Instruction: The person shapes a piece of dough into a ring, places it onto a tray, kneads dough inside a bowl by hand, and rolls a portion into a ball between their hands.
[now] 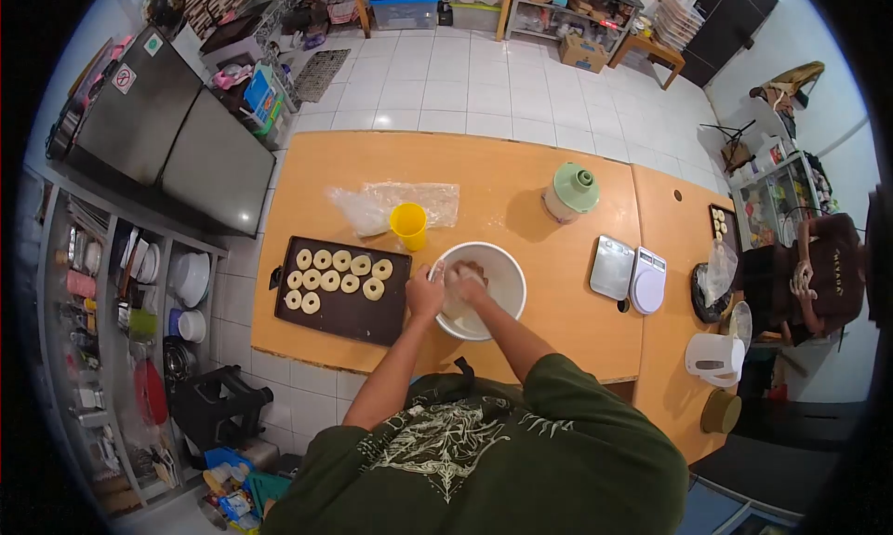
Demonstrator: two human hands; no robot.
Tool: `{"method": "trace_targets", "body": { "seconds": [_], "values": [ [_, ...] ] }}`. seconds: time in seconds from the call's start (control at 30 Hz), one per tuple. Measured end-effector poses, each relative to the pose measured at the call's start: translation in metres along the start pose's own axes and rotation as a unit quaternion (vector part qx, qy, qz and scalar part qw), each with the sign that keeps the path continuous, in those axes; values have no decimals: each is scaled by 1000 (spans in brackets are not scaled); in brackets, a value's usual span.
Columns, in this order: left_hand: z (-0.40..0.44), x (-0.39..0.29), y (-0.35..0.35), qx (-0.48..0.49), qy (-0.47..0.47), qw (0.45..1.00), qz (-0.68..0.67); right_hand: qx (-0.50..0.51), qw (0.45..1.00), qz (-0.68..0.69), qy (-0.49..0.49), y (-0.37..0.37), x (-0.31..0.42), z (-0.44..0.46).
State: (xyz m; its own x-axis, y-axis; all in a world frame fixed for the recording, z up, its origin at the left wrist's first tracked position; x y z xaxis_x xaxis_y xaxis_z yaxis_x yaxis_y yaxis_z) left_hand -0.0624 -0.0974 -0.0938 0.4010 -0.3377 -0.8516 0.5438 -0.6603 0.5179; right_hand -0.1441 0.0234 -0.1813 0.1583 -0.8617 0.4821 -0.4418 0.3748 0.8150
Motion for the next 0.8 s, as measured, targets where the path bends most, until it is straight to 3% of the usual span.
{"method": "trace_targets", "body": {
  "seconds": [0.03,0.07,0.13,0.2,0.27,0.3,0.37,0.5,0.57,0.6,0.67,0.8],
  "values": [
    [0,2,-1,1,3,1000,-1,-21,996,42,73,-12,-19,19],
    [2,5,-2,-5,-5,1000,-3,-20,996,41,71,-6,-26,16],
    [-1,7,-1,-9,-12,1000,-5,-65,992,-54,97,3,-31,7],
    [2,4,-1,-10,-18,1000,10,-14,994,-78,78,-4,-32,7],
    [3,4,0,-11,-11,1000,9,13,981,-90,169,-15,-19,-4],
    [1,5,-1,-11,-4,1000,6,13,982,-90,168,-11,-14,-10],
    [1,8,-3,-8,-3,1000,3,7,987,-3,159,10,1,-24],
    [1,7,-1,-18,-4,1000,8,27,982,8,187,8,4,-40],
    [2,11,-2,-25,8,1000,2,-48,945,71,316,5,8,-54],
    [1,15,-2,-32,20,999,-3,-46,946,70,314,11,10,-61],
    [0,10,0,-22,20,1000,-1,127,941,-91,301,-1,20,-78],
    [-1,9,-2,-23,25,999,-9,175,947,-137,231,29,31,-91]
  ]
}}
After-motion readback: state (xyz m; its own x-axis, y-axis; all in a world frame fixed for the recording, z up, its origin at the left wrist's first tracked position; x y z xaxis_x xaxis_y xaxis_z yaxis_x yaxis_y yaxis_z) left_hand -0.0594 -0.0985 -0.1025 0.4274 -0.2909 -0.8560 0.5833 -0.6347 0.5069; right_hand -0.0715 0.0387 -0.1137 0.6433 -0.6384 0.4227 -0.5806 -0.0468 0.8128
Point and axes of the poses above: each hand's wrist, its own z-axis towards the middle knuckle, its own y-axis out of the back of the hand, x = y × z, the point moved 7 cm from there along z, towards the middle knuckle, and after that the axes turned 7 degrees about -z, right-handed, at the moved point
